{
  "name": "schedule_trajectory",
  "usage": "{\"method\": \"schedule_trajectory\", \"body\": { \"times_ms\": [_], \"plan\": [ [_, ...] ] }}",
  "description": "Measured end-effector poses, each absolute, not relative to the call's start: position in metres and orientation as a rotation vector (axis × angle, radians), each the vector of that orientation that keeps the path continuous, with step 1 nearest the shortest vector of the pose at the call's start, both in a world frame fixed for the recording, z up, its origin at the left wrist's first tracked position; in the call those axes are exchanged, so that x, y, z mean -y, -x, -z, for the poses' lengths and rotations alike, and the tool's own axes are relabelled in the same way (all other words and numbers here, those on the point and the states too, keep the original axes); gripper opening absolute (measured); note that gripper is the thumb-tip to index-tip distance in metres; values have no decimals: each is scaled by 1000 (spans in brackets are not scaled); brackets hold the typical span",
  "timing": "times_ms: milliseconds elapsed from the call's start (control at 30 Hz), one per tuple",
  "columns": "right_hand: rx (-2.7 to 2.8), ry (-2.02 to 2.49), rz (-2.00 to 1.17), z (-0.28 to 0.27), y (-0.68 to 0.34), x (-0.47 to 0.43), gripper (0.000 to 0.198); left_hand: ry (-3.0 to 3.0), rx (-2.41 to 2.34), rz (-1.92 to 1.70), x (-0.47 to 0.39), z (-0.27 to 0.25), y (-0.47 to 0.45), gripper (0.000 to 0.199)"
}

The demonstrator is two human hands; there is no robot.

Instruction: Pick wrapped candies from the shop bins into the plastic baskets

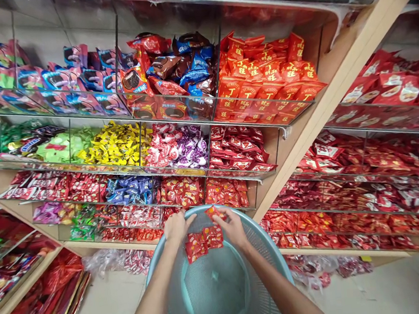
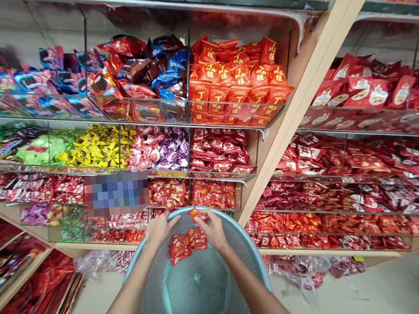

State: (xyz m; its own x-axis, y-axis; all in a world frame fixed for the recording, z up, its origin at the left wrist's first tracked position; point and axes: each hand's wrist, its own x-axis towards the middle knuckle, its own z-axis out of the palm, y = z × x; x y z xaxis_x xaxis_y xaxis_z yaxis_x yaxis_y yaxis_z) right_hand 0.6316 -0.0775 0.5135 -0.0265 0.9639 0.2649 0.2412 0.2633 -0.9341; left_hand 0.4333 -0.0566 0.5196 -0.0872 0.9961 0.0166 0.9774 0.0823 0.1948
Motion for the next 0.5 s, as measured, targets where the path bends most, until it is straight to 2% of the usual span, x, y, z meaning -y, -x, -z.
{"method": "schedule_trajectory", "body": {
  "times_ms": [133,233,333,500],
  "plan": [
    [1492,1116,-1691,-503,-635,101,36,-2065,-2215,-261,58,-519,-433,64],
    [1546,1287,-2035,-493,-648,110,39,-2067,-2217,-256,59,-521,-434,67],
    [1584,1412,-2120,-481,-654,111,38,-2064,-2213,-247,60,-523,-434,68],
    [1612,1499,-1967,-457,-651,105,26,-2073,-2213,-256,61,-527,-435,66]
  ]
}}
